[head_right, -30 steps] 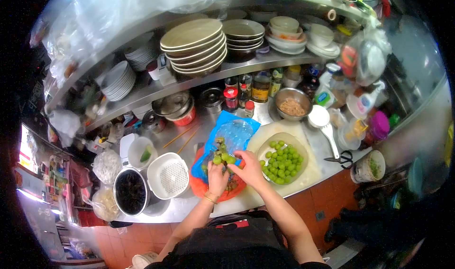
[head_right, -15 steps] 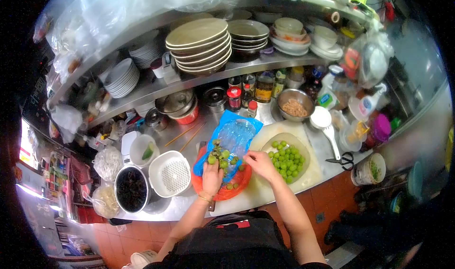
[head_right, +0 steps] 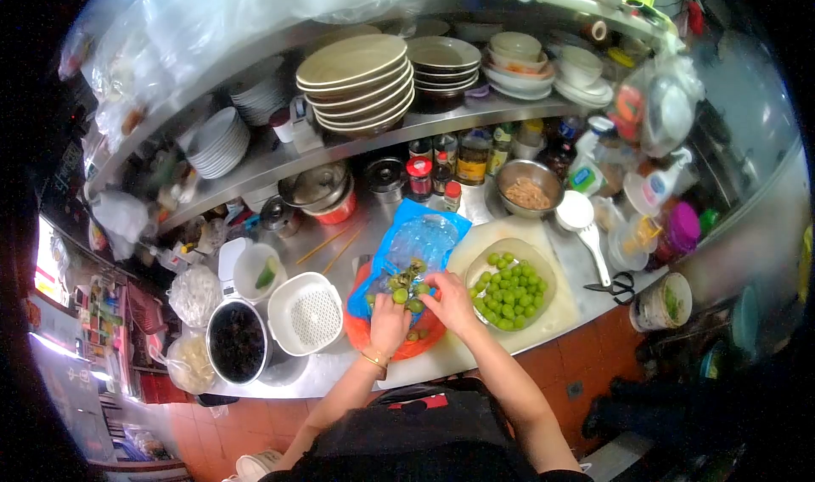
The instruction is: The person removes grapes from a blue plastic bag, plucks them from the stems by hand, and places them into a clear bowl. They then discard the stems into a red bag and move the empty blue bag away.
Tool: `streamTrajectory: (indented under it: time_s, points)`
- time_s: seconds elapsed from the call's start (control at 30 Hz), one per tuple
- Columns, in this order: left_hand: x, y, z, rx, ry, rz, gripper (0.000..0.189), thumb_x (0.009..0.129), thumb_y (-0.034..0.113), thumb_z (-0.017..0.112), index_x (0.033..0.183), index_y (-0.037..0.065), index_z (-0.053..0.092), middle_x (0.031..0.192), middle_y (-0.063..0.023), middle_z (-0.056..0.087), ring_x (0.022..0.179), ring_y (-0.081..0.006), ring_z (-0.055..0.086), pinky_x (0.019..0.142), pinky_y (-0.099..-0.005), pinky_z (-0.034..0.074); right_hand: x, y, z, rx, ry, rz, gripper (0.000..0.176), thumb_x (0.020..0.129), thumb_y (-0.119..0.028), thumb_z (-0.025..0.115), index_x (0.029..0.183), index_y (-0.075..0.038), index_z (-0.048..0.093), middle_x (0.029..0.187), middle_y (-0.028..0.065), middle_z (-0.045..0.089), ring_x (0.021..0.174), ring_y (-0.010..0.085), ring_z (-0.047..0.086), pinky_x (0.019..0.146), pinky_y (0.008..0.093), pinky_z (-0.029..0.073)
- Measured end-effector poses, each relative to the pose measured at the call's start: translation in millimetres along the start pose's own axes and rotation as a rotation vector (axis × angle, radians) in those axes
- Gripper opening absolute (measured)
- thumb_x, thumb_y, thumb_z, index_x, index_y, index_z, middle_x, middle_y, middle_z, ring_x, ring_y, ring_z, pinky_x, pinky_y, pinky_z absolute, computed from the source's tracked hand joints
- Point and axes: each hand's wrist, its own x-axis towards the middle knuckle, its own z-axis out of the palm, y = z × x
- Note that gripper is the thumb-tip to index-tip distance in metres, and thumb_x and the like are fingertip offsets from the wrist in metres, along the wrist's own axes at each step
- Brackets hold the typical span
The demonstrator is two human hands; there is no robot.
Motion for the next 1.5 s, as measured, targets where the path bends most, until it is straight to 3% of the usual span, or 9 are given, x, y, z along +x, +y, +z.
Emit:
streamTrajectory:
  time_s: [0.2, 0.27, 0.37, 0.47, 0.63, 0.93, 1.1, 1.2, 1.5]
  points:
    - [-1.7, -11.9, -7.3, 0.127, -0.022, -0.034, 0.017, 0.068, 0.011, 0.058, 0.082, 0.002, 0.057, 0.087, -0.0102, 0.053, 0.085, -0.0285, 0.047, 0.071, -0.0406, 0.043, -1.0, 9.5, -37.6, -0.358, -0.034, 0.126, 0.02, 0.065, -0.03, 0.062, 0.069, -0.01, 0.064, 0.062, 0.0134, 0.06, 0.063, 0.0305, 0.06, 0.062, 0.0404, 0.048]
    - [-2.5, -14.7, -8.6, 0.129, -0.015, -0.028, 0.016, 0.068, 0.012, 0.058, 0.081, 0.003, 0.057, 0.086, -0.0098, 0.053, 0.085, -0.0283, 0.047, 0.071, -0.0405, 0.042, -1.4, 9.2, -61.8, -0.842, -0.213, 0.239, 0.021, 0.063, -0.027, 0.065, 0.077, -0.011, 0.068, 0.071, 0.0117, 0.062, 0.066, 0.0256, 0.061, 0.061, 0.0366, 0.048]
    - [0.1, -11.2, -6.8, 0.127, -0.027, 0.004, 0.015, 0.069, 0.012, 0.056, 0.081, 0.003, 0.057, 0.085, -0.0092, 0.053, 0.085, -0.0277, 0.047, 0.07, -0.0404, 0.042, -7.3, 19.8, -60.2, -0.866, -0.112, 0.025, 0.021, 0.065, -0.021, 0.065, 0.084, -0.011, 0.067, 0.075, 0.0109, 0.062, 0.07, 0.0257, 0.061, 0.062, 0.0366, 0.049]
    - [3.7, -2.1, 3.2, 0.154, -0.042, 0.056, 0.014, 0.07, 0.011, 0.054, 0.081, 0.003, 0.058, 0.083, -0.0085, 0.052, 0.085, -0.0266, 0.047, 0.069, -0.0398, 0.043, -11.8, -6.6, -24.5, -0.151, -0.128, -0.178, 0.031, 0.07, -0.009, 0.062, 0.101, -0.012, 0.061, 0.082, 0.0092, 0.059, 0.075, 0.0268, 0.059, 0.068, 0.0368, 0.049]
    - [6.6, 6.2, 1.6, 0.203, -0.098, 0.117, 0.019, 0.07, 0.011, 0.054, 0.086, 0.001, 0.057, 0.084, -0.0084, 0.053, 0.086, -0.0261, 0.048, 0.069, -0.0378, 0.044, -3.1, -10.0, 3.1, -0.509, -0.06, -0.399, 0.028, 0.07, -0.014, 0.064, 0.097, -0.011, 0.057, 0.085, 0.0104, 0.057, 0.077, 0.0288, 0.056, 0.063, 0.0393, 0.046]
    - [7.3, -8.8, 4.8, 0.04, -0.027, -0.075, 0.033, 0.071, 0.009, 0.053, 0.101, -0.004, 0.056, 0.085, -0.0124, 0.056, 0.083, -0.0291, 0.049, 0.07, -0.0374, 0.044, -17.8, -3.7, -8.2, -0.065, -0.062, 0.112, 0.027, 0.07, -0.03, 0.063, 0.083, -0.006, 0.064, 0.061, 0.0132, 0.06, 0.056, 0.0269, 0.06, 0.055, 0.0374, 0.049]
    - [8.9, -25.6, -4.1, -0.447, -0.173, -0.243, 0.034, 0.077, 0.008, 0.051, 0.108, -0.005, 0.055, 0.096, -0.0141, 0.058, 0.09, -0.0259, 0.051, 0.077, -0.0328, 0.044, -18.5, 25.0, -66.5, -0.75, -0.013, 0.061, 0.026, 0.067, -0.018, 0.064, 0.091, -0.008, 0.065, 0.09, 0.0141, 0.062, 0.086, 0.0286, 0.059, 0.077, 0.038, 0.046]
    - [9.3, -18.4, -8.3, -1.312, -0.408, -0.61, 0.033, 0.081, 0.008, 0.05, 0.111, -0.003, 0.054, 0.103, -0.0088, 0.058, 0.091, -0.0176, 0.053, 0.082, -0.0297, 0.043, -13.3, 41.8, -54.0, -0.264, 0.04, -0.01, 0.027, 0.067, -0.011, 0.063, 0.094, -0.007, 0.063, 0.102, 0.0145, 0.059, 0.096, 0.0323, 0.054, 0.085, 0.0396, 0.042]
    - [7.1, -19.1, -20.3, -1.561, -0.491, -0.657, 0.034, 0.08, 0.007, 0.051, 0.113, -0.003, 0.054, 0.106, -0.0052, 0.058, 0.095, -0.0126, 0.052, 0.087, -0.0273, 0.041, -1.8, 19.0, -9.2, 0.844, -0.236, 0.322, 0.03, 0.081, -0.004, 0.059, 0.108, -0.005, 0.047, 0.094, 0.0035, 0.055, 0.089, 0.0109, 0.053, 0.077, 0.0249, 0.044]
